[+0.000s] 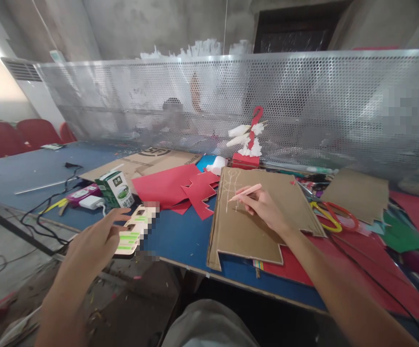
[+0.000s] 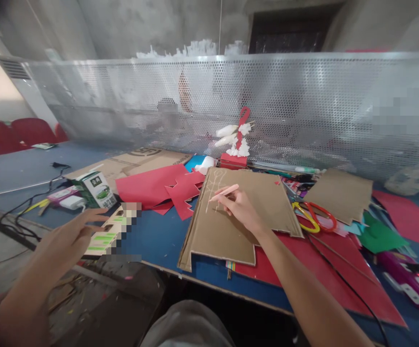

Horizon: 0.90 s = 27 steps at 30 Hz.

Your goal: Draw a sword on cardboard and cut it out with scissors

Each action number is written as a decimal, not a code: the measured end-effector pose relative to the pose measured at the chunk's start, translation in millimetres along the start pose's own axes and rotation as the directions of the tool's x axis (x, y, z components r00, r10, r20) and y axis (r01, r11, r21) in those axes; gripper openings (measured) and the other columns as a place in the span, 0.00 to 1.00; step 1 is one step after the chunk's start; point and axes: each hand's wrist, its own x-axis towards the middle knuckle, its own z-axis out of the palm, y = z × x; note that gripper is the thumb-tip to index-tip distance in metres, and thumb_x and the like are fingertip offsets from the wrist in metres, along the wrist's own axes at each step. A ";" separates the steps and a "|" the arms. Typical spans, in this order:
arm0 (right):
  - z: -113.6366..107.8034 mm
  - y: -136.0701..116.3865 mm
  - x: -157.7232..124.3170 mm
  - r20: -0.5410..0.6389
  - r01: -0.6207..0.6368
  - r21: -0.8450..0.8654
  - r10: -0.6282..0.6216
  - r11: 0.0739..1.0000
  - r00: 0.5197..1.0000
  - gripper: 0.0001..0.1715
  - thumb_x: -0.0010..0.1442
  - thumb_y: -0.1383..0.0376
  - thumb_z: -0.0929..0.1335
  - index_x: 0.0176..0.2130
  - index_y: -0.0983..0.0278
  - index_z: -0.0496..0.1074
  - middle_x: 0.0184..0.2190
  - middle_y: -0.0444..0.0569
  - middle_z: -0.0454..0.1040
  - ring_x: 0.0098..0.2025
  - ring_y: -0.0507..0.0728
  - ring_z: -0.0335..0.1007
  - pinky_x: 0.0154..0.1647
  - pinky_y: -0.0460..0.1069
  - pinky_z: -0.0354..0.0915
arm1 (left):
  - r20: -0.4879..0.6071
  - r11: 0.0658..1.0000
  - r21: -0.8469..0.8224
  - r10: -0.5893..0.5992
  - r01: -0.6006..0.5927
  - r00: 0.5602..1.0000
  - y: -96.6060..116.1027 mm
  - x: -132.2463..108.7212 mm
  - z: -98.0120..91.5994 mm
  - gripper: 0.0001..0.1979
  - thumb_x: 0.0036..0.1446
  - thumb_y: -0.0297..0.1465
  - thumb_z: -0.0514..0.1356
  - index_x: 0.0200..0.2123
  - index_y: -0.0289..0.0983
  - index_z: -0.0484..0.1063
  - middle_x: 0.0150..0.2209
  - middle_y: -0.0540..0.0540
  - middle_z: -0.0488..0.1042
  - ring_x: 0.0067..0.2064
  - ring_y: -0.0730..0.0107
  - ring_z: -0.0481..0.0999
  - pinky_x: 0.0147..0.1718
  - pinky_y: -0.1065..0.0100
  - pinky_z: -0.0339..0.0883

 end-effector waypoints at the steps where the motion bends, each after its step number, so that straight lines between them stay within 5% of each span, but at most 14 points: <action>1: -0.2 0.1 -0.1 0.001 -0.005 -0.001 0.005 1.000 1.000 0.19 0.63 0.52 0.72 0.44 0.64 0.77 0.25 0.42 0.69 0.22 0.49 0.58 0.23 0.47 0.54 | -0.017 1.000 -0.013 0.006 -0.006 1.000 -1.0 -0.4 -0.1 0.27 0.60 0.28 0.47 0.61 0.47 0.63 0.52 0.51 0.82 0.47 0.61 0.81 0.38 0.65 0.62; 13: -0.6 4.7 1.3 0.007 0.010 0.016 -0.010 1.000 1.000 0.19 0.63 0.51 0.72 0.45 0.63 0.78 0.27 0.44 0.71 0.24 0.50 0.59 0.23 0.47 0.55 | -0.063 0.998 -0.025 0.052 -0.054 0.997 -8.2 3.5 5.8 0.28 0.58 0.27 0.48 0.61 0.47 0.63 0.54 0.50 0.80 0.52 0.63 0.80 0.41 0.66 0.63; 27: 1.0 1.8 1.1 0.006 0.000 0.023 0.000 1.000 1.000 0.19 0.62 0.51 0.72 0.42 0.63 0.79 0.27 0.44 0.71 0.24 0.50 0.59 0.22 0.46 0.55 | -0.076 0.997 0.061 0.046 -0.041 0.996 -3.7 -0.3 2.5 0.24 0.61 0.30 0.49 0.60 0.49 0.64 0.53 0.54 0.81 0.40 0.64 0.80 0.36 0.65 0.63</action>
